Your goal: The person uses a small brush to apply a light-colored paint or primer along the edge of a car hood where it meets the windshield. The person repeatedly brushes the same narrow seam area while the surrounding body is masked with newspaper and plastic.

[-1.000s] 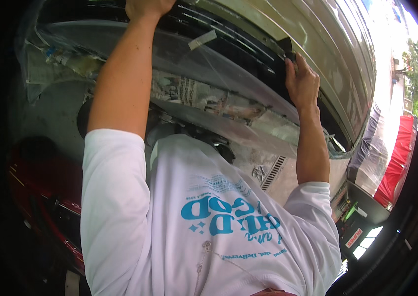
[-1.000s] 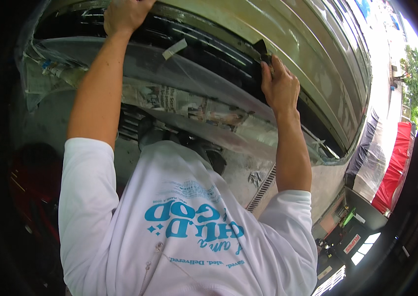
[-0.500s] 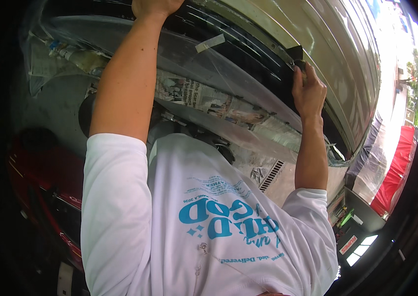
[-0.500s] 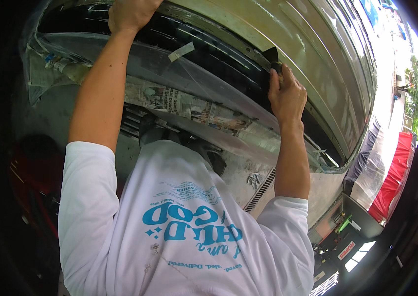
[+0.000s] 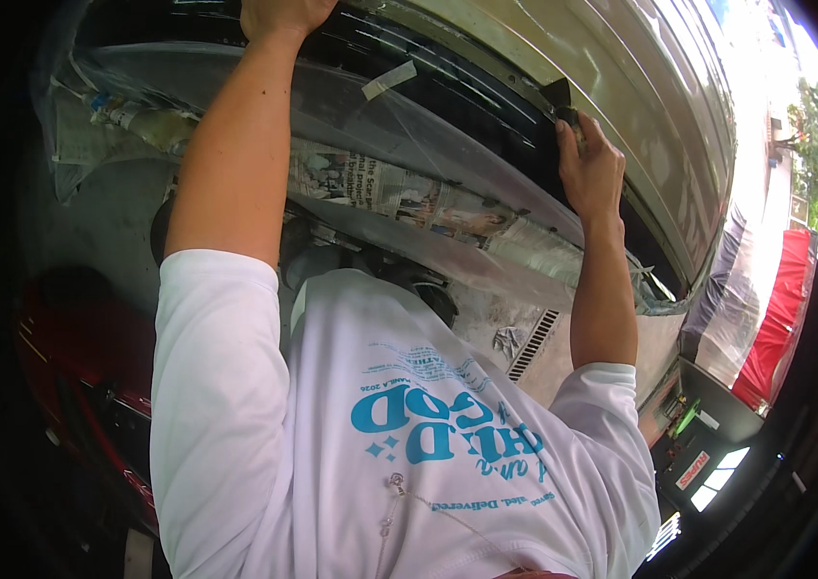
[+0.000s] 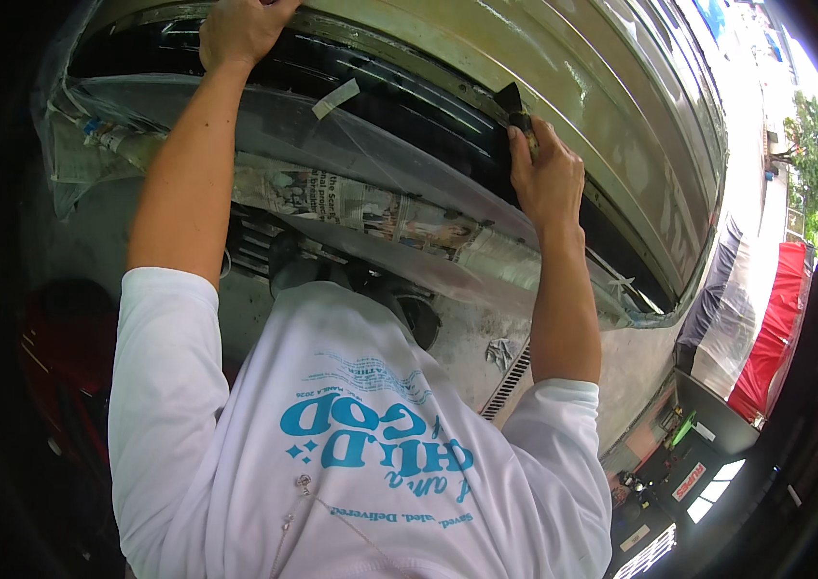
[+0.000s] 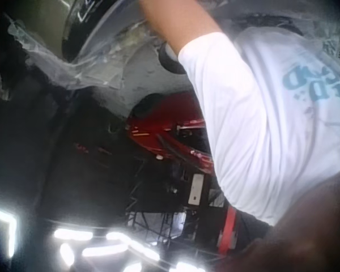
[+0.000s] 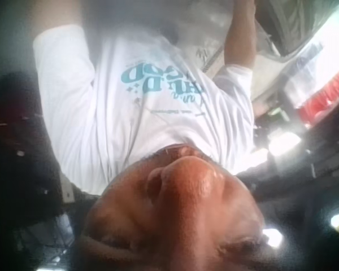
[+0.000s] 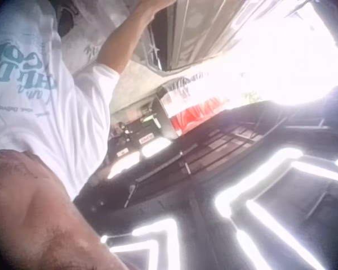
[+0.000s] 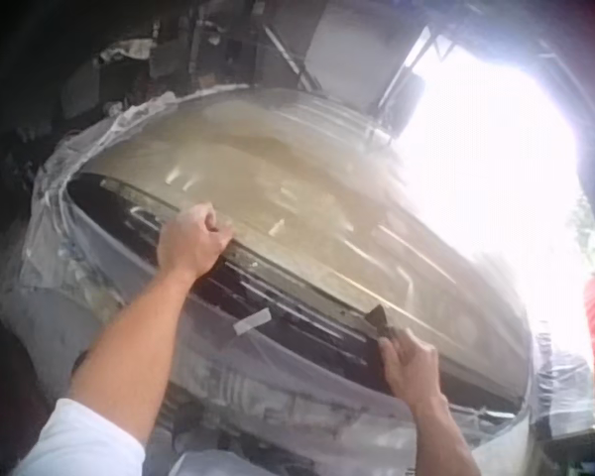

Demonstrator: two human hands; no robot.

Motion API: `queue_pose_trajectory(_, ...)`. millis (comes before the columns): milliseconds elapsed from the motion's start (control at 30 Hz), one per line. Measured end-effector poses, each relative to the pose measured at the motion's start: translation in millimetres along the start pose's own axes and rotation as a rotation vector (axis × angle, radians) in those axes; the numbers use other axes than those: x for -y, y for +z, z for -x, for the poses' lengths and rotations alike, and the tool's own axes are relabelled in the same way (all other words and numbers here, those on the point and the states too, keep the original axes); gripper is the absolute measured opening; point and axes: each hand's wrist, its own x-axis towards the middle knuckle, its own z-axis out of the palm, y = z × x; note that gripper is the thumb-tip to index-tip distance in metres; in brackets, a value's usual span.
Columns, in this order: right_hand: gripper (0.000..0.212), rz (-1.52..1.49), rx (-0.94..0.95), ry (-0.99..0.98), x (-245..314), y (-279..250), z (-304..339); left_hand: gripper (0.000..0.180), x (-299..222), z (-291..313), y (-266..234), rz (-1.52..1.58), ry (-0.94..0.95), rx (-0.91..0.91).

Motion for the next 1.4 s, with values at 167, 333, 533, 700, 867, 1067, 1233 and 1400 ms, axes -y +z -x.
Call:
queue_pose_trajectory(167, 0.033, -0.21, 0.014, 0.064, 6, -17, 15, 0.037, -1, 1, -1, -0.017, -0.01, -0.049)
queue_pose_trajectory(333, 0.026, -0.14, -0.085, 0.032, 26, -35, 28, 0.036, -2, 1, 0, 0.003, -0.007, -0.028)
queue_pose_trajectory(533, 0.023, 0.136, -0.028, -0.135, 37, -37, 22, 0.034, 1, -1, -3, 0.026, 0.002, -0.022)
queue_pose_trajectory(700, 0.014, 0.403, 0.094, -0.141, 66, -38, 6, 0.031, 2, -1, -4, 0.077, -0.01, 0.02)
queue_pose_trajectory(867, 0.012, 0.508, 0.142, -0.158, 79, -36, -16, 0.032, 5, -3, -8, 0.068, -0.062, 0.058)
queue_pose_trajectory(1067, 0.013, 0.535, 0.139, -0.171, 77, -31, -16, 0.031, 5, -3, -10, 0.142, -0.026, 0.103)
queue_pose_trajectory(1233, 0.014, 0.537, 0.143, -0.199, 70, -30, -21, 0.032, 8, -3, -13, 0.139, -0.007, 0.121)
queue_pose_trajectory(1400, 0.014, 0.451, 0.101, -0.241, 62, -35, -15, 0.032, 4, -2, -20, 0.158, -0.044, 0.14)
